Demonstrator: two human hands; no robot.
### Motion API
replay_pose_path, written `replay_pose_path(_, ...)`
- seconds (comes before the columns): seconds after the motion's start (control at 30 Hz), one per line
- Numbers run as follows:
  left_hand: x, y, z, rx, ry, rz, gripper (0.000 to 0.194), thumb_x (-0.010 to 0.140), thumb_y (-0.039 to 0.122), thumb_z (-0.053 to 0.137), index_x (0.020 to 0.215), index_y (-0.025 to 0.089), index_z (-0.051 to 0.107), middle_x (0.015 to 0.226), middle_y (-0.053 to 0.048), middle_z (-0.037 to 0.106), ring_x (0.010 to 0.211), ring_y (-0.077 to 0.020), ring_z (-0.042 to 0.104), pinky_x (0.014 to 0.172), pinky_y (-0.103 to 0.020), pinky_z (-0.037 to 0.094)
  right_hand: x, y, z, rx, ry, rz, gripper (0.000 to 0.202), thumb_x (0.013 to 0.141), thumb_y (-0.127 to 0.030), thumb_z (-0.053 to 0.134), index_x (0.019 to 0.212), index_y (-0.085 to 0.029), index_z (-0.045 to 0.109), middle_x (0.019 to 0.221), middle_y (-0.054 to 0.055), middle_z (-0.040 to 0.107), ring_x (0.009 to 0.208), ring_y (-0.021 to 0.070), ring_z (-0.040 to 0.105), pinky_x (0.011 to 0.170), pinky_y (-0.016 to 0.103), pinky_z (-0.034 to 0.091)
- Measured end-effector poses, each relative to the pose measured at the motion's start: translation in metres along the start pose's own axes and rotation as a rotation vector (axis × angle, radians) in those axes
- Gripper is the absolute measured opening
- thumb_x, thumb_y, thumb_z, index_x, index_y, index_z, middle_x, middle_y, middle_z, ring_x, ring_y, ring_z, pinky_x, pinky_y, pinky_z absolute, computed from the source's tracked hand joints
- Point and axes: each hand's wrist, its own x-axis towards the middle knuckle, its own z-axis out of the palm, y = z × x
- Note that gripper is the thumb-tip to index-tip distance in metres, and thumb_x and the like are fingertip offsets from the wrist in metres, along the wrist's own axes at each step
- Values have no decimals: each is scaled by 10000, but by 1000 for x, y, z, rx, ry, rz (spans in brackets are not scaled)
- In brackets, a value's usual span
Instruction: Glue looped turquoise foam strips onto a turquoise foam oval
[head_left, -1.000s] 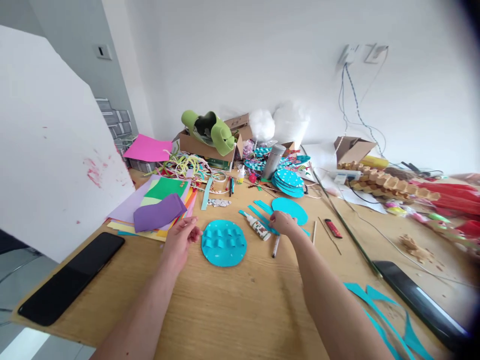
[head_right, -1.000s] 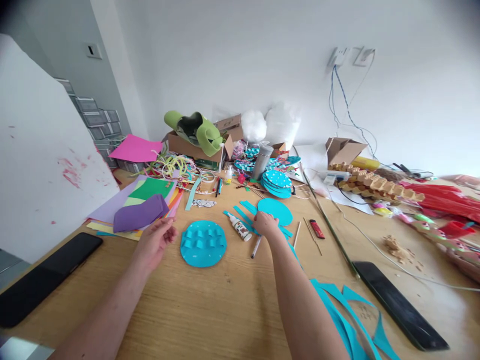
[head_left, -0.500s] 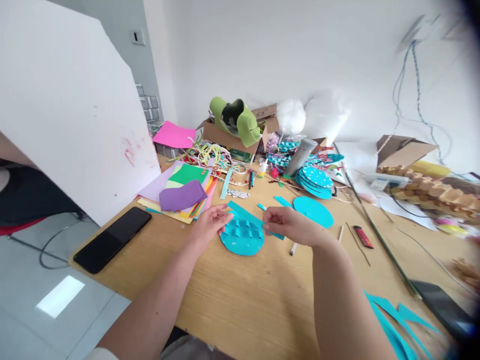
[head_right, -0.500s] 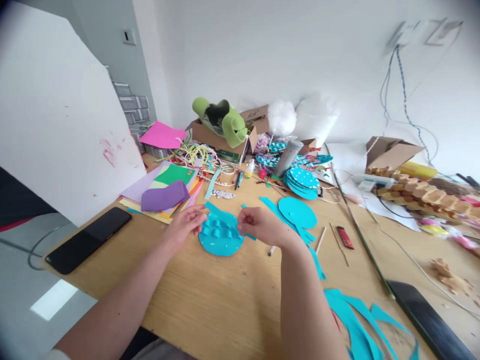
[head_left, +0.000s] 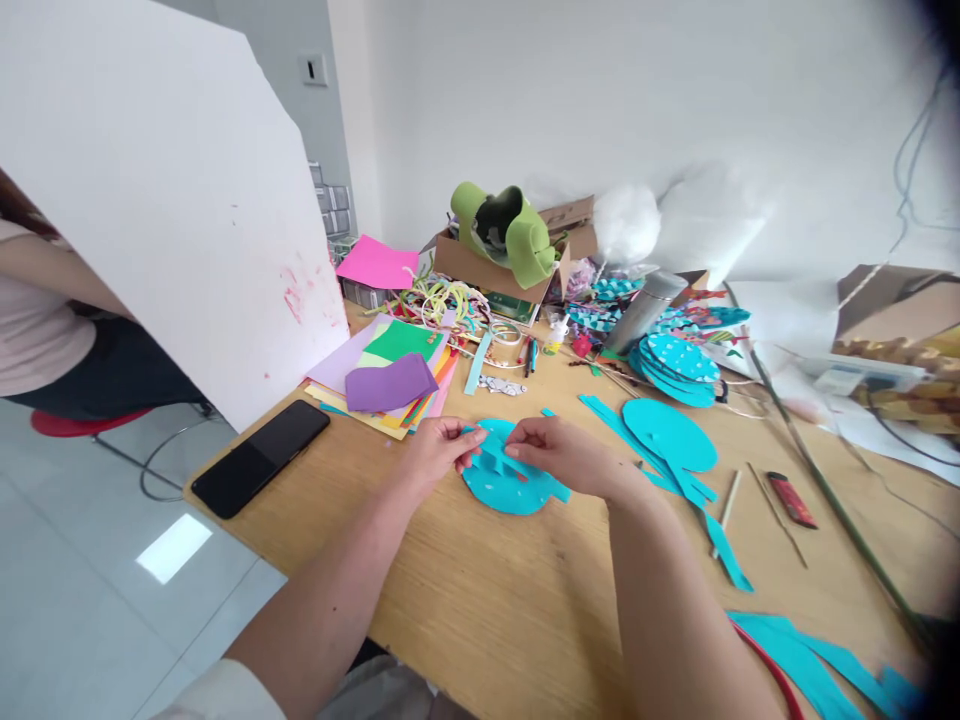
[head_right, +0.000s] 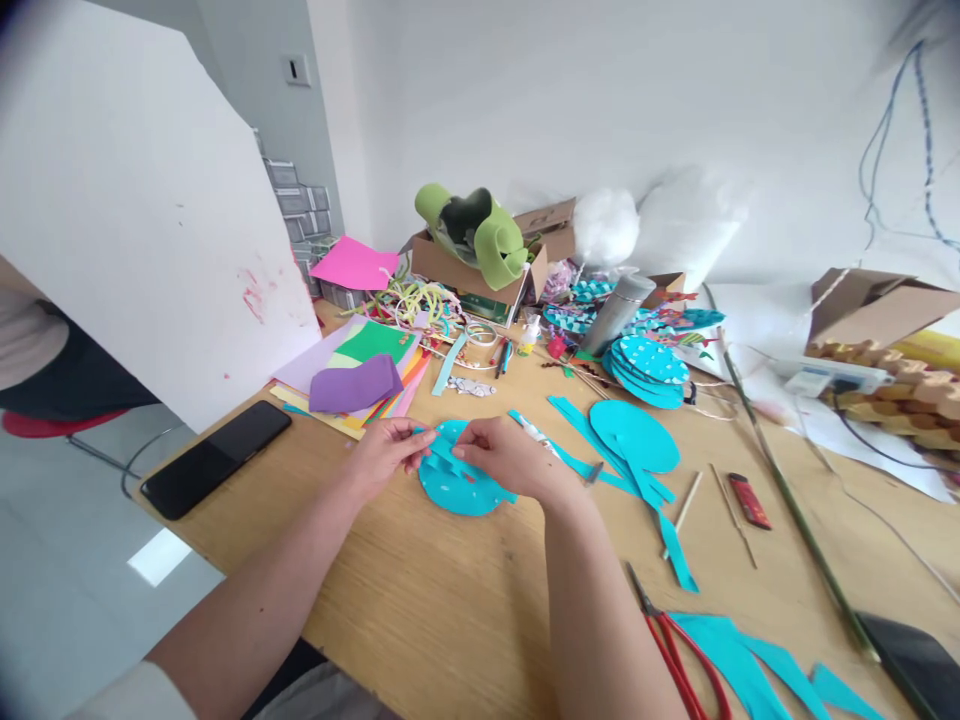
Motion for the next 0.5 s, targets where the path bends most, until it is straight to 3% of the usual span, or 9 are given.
replay_pose_path(0.13,-2,-1,-2,26,-47,-26,385,672,517,726,707,137,676,587,-22,625,442,-91,491,419,-223,342,2,-6,4,-43,67,77,146,830,-297,482,712,-218,516,568,-21,567,505,128,566,457,232,368)
replay_pose_path(0.23,-3,0,-7,81,48,-1,405,711,481,700,924,137,680,655,-29,648,461,-106,510,419,-226,342,2,-4,2,-230,82,20,146,814,-223,475,687,-212,544,624,1,605,535,121,532,483,239,345)
replay_pose_path(0.4,-16,3,-16,397,246,220,282,779,299,652,1024,159,664,824,-73,687,702,-175,616,638,-275,457,7,6,5,-374,-26,-47,144,807,-201,482,705,-210,584,711,19,650,630,145,552,561,263,348)
replay_pose_path(0.5,-33,-4,-18,532,261,369,440,818,180,576,1256,207,556,955,-74,706,852,-200,625,784,-302,446,11,11,7,-372,-91,-39,142,806,-202,488,696,-205,579,709,24,653,645,152,563,574,267,351)
